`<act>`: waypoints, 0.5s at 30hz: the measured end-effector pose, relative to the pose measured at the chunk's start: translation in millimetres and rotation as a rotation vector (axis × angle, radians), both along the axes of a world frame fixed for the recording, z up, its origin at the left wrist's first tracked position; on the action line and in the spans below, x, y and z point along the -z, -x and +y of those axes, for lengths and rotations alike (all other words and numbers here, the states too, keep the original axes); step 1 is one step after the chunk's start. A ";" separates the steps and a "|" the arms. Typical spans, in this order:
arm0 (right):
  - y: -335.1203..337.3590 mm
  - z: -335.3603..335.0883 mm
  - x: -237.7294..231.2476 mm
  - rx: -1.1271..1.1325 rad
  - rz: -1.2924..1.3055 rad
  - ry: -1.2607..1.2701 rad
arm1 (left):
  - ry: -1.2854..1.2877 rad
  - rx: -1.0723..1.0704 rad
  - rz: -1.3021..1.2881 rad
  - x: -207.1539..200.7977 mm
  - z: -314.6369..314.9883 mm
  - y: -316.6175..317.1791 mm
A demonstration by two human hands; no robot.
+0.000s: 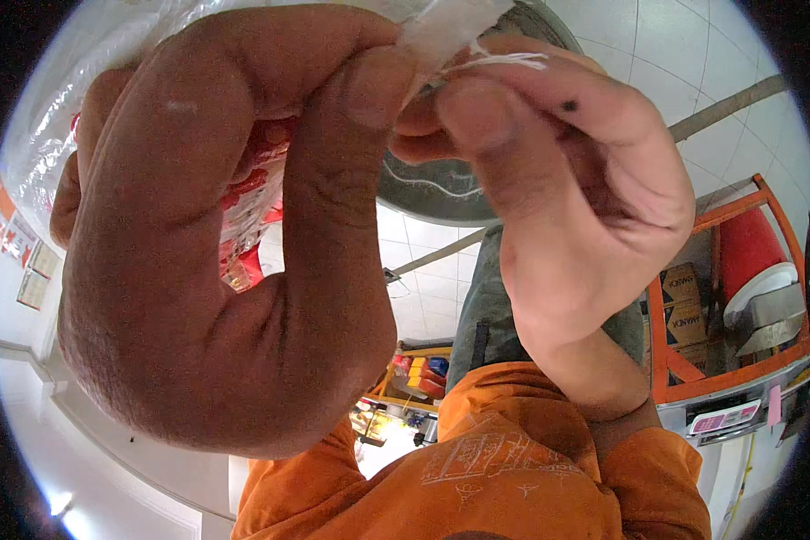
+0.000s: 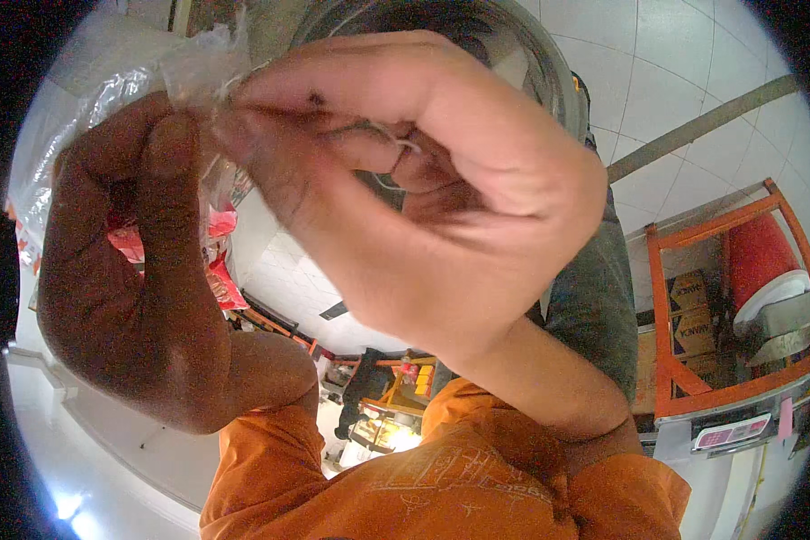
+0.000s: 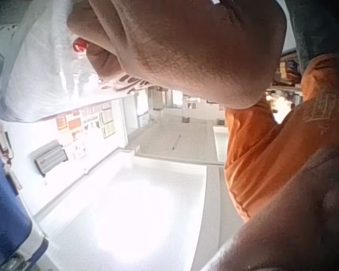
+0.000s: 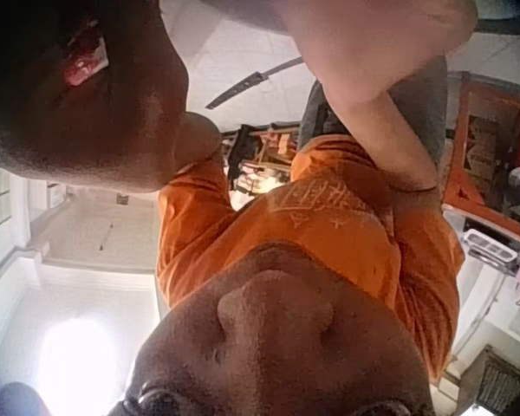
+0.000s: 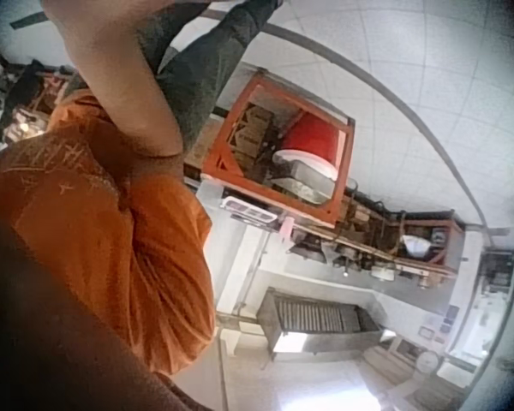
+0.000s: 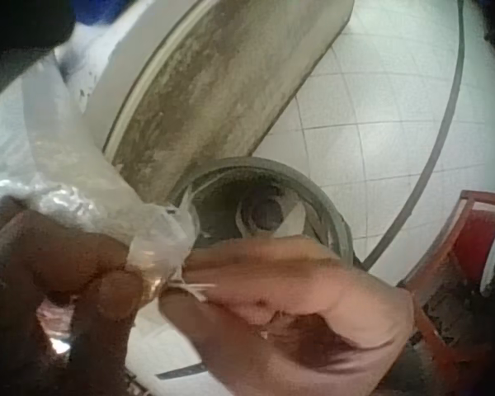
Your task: Open a large bag of rice and pour it into a storage container.
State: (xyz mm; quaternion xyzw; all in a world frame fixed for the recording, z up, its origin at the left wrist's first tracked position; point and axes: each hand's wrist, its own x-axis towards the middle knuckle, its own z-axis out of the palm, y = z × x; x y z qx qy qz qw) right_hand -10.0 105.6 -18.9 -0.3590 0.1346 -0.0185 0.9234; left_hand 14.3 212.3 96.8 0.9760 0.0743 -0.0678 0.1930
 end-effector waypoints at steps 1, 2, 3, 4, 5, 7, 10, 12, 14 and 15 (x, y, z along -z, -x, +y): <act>-2.2 -4.5 -9.7 -0.079 0.039 0.087 | -0.098 0.216 0.035 -4.6 4.7 -0.9; -4.4 -9.4 -13.7 -0.156 0.078 0.189 | -0.091 0.217 0.033 -0.8 0.2 -0.5; -4.4 -9.7 -12.7 -0.155 0.077 0.196 | 0.013 0.006 0.017 3.9 -7.6 0.0; -4.3 -9.0 -12.0 -0.133 0.115 0.139 | 0.116 -0.205 0.002 7.3 -12.0 0.5; -5.0 -8.5 -12.3 -0.111 0.153 0.076 | 0.116 -0.204 0.002 6.8 -12.0 -0.3; -7.6 -10.3 -10.3 -0.131 0.077 0.171 | 0.021 -0.161 0.004 5.4 -11.5 -2.1; -6.3 -0.8 -16.5 -0.125 0.090 0.192 | 0.041 -0.286 -0.031 10.9 -17.0 3.0; -7.2 0.2 -14.4 -0.098 0.177 0.113 | 0.023 -0.253 -0.015 6.3 -15.7 0.1; -10.3 -7.0 2.3 -0.233 -0.093 0.055 | 0.010 -0.219 0.001 4.2 -13.1 -1.3; -8.3 -5.8 1.6 -0.233 -0.093 0.058 | 0.019 -0.147 -0.011 4.6 -11.4 -1.8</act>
